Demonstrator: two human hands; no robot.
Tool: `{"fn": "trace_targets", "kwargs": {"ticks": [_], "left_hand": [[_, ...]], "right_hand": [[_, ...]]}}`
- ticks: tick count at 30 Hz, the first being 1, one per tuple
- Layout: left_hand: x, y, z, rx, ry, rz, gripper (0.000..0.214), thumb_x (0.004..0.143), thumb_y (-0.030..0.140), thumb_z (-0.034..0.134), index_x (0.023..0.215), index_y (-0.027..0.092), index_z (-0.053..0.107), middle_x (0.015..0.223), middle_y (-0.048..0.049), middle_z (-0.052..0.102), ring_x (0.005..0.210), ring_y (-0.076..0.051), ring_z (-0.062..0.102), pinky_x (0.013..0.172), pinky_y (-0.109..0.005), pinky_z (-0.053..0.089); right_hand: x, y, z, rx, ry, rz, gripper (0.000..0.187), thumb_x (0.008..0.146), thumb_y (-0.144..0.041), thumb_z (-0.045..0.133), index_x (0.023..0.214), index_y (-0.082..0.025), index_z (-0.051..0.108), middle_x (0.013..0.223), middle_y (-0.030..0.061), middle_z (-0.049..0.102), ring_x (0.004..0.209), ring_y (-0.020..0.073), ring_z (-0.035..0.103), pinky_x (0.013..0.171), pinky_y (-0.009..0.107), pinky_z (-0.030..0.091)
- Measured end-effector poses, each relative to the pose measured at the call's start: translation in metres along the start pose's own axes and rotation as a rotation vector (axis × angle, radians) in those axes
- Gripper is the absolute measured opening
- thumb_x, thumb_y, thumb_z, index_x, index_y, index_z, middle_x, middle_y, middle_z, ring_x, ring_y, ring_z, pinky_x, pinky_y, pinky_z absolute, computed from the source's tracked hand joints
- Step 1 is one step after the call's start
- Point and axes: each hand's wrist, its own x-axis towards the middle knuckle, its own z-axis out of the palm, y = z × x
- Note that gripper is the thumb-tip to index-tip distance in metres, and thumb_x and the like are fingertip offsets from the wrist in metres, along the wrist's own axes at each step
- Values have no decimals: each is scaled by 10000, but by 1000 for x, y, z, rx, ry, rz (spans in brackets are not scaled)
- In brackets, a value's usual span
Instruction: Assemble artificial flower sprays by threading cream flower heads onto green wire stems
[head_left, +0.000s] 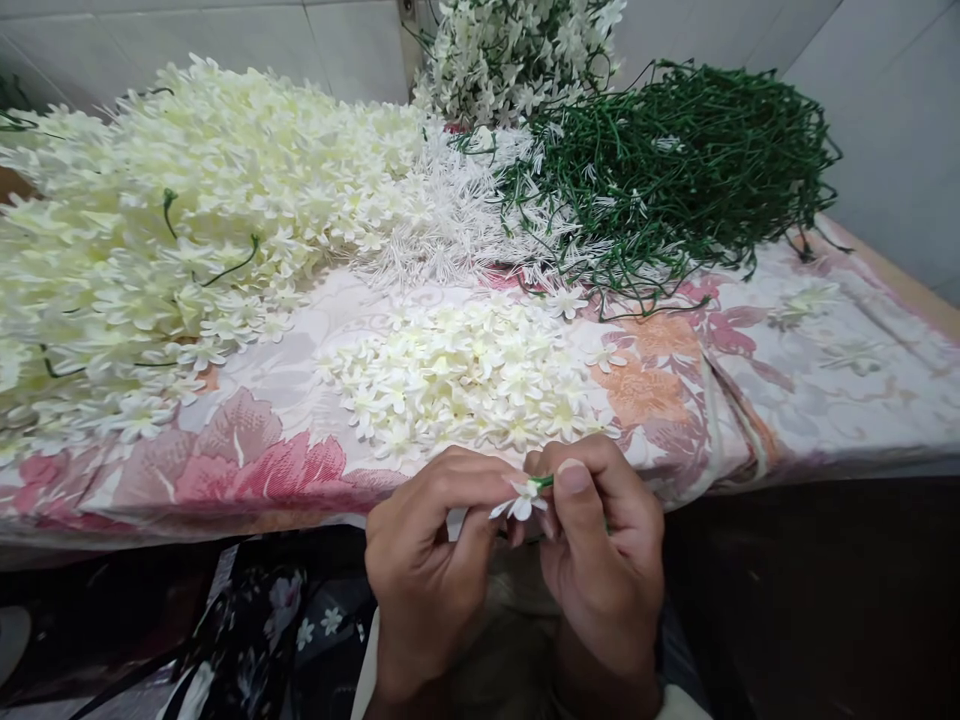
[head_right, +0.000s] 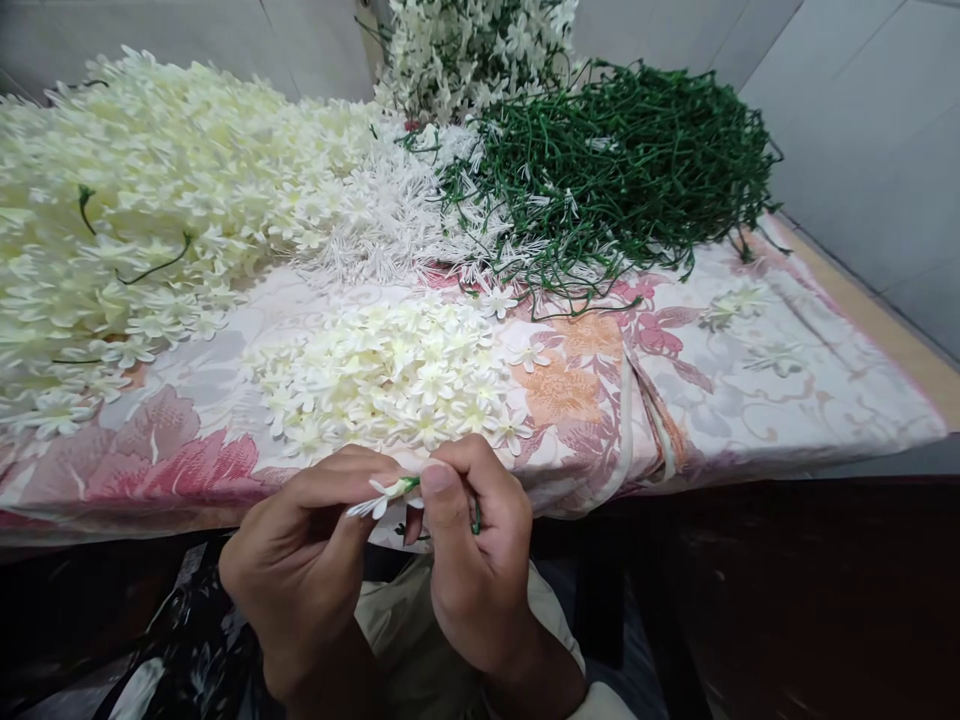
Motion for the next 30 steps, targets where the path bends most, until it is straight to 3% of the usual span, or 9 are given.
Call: {"fn": "trace_targets", "kwargs": {"ticks": [9,22,30], "left_hand": [[-1,2,3,120,26,-41,171,814,-16,539,838,151,572,776,11,616,738,-74,602,658,-155,484],[-2,0,8,38,70,-22,169,812,-20,535,831,145,570,750,5,594,737,-90,580,661,-182,475],[0,-1,10,30,62,70,172,802,-34,525,836,125,581,744,-12,587,727,-105,567,685,-231,466]], "right_hand": [[0,1,2,18,-14,-34,216,983,-243,455,785,-175,506,607,-28,444,544,79,429,507,223,350],[1,1,4,11,-40,-73,225,995,-237,419,783,-172,459,608,-33,434,537,74,435,502,215,355],[0,4,8,5,-14,-41,314,1013,-316,357,733,-175,341,602,-27,312,538,95,288,491,241,258]]}}
